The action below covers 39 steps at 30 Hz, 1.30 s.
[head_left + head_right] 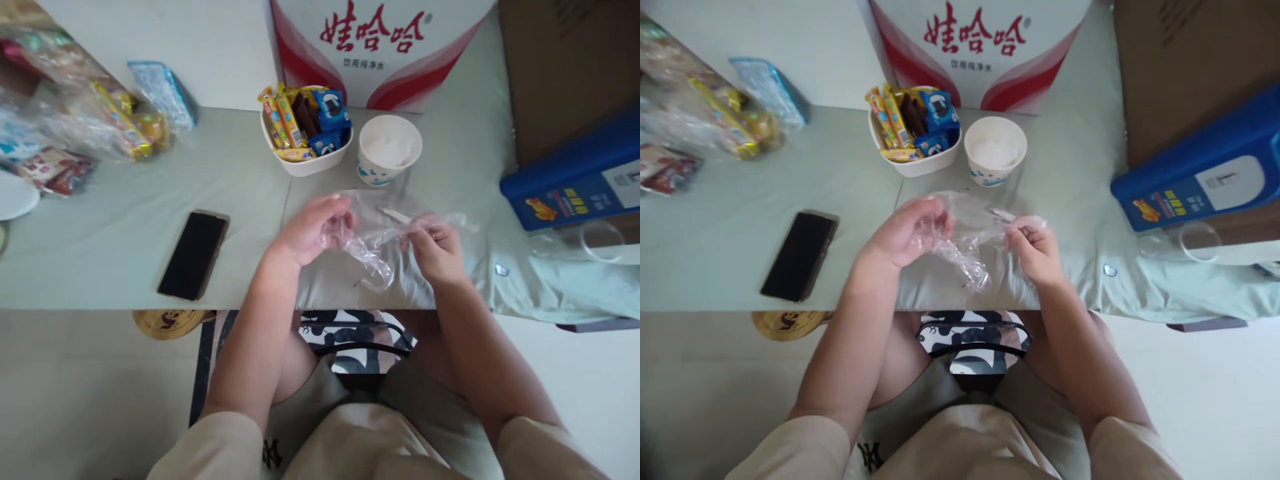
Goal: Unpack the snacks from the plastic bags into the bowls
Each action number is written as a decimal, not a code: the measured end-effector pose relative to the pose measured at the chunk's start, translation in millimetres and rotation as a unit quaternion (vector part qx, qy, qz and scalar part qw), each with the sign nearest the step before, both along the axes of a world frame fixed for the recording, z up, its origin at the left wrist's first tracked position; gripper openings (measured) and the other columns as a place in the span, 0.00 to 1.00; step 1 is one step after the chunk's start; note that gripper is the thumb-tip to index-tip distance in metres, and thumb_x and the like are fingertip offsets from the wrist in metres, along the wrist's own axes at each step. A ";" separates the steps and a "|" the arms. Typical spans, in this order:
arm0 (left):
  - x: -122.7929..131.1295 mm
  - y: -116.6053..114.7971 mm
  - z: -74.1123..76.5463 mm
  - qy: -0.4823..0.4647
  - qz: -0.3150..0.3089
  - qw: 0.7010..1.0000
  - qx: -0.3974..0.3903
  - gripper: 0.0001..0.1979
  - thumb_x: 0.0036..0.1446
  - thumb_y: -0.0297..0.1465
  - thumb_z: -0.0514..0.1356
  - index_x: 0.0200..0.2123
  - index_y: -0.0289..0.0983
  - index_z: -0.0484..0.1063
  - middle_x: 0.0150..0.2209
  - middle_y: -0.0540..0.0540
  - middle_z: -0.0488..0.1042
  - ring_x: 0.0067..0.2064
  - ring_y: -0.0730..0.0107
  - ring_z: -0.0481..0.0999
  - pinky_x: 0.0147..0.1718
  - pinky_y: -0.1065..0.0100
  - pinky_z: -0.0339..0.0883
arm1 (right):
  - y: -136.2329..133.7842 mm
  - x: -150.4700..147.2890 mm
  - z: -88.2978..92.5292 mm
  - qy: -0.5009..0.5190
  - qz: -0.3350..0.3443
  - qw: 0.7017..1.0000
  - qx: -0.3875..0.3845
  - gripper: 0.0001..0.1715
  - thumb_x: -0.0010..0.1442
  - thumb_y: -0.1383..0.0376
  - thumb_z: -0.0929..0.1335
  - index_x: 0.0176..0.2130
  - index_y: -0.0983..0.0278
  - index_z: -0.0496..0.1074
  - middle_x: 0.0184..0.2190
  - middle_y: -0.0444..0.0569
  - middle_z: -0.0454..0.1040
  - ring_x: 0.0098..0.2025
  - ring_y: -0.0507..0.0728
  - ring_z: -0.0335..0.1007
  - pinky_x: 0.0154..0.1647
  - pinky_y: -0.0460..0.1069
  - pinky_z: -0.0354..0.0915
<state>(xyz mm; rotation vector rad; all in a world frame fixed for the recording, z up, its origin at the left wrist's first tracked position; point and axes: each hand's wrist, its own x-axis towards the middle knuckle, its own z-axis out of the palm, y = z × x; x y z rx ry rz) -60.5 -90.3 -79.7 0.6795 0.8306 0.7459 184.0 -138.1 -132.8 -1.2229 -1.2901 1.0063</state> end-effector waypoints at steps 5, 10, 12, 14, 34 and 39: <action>-16.5 11.7 -2.7 0.190 0.034 0.981 0.037 0.20 0.41 0.33 0.76 0.27 0.37 0.66 0.32 0.49 0.78 0.30 0.71 0.79 0.23 0.75 0.70 | 1.8 3.7 8.1 0.076 -0.073 0.994 0.015 0.21 0.61 0.48 0.73 0.29 0.60 0.70 0.22 0.40 0.73 0.28 0.52 0.72 0.38 0.50 0.69; -17.5 23.2 2.0 0.152 0.234 0.959 0.056 0.17 0.47 0.35 0.73 0.34 0.40 0.68 0.26 0.53 0.76 0.20 0.78 0.70 0.14 0.78 0.51 | -2.7 5.4 30.8 0.176 -0.071 0.981 -0.042 0.21 0.60 0.51 0.73 0.28 0.58 0.63 0.11 0.33 0.58 0.12 0.47 0.47 0.19 0.47 0.56; -10.8 19.9 4.1 0.069 0.302 0.948 0.073 0.17 0.54 0.44 0.70 0.40 0.42 0.71 0.35 0.49 0.82 0.30 0.73 0.79 0.22 0.75 0.67 | -3.4 5.1 35.5 0.215 -0.086 0.971 -0.059 0.21 0.58 0.52 0.74 0.28 0.58 0.62 0.11 0.33 0.57 0.12 0.46 0.43 0.15 0.46 0.46; -1.3 11.6 2.3 0.026 0.257 0.963 0.077 0.24 0.54 0.54 0.68 0.44 0.42 0.74 0.48 0.44 0.83 0.46 0.63 0.83 0.38 0.67 0.79 | -2.0 4.1 36.0 0.246 -0.112 0.960 -0.072 0.21 0.56 0.53 0.74 0.28 0.58 0.61 0.12 0.34 0.57 0.12 0.46 0.43 0.14 0.45 0.42; 3.5 16.5 -20.3 0.178 0.268 0.938 0.130 0.14 0.54 0.38 0.68 0.24 0.40 0.69 0.26 0.51 0.70 0.28 0.76 0.70 0.23 0.76 0.63 | 14.2 28.7 3.4 0.197 -0.197 0.957 -0.084 0.22 0.58 0.51 0.74 0.47 0.54 0.66 0.24 0.36 0.64 0.24 0.49 0.64 0.23 0.45 0.59; -10.0 18.0 -25.4 0.260 0.306 0.894 0.197 0.22 0.55 0.49 0.66 0.21 0.41 0.67 0.27 0.48 0.69 0.33 0.71 0.71 0.29 0.71 0.65 | 13.8 28.9 1.3 0.183 -0.245 0.952 -0.032 0.19 0.60 0.53 0.72 0.47 0.52 0.65 0.29 0.40 0.69 0.28 0.51 0.67 0.29 0.47 0.65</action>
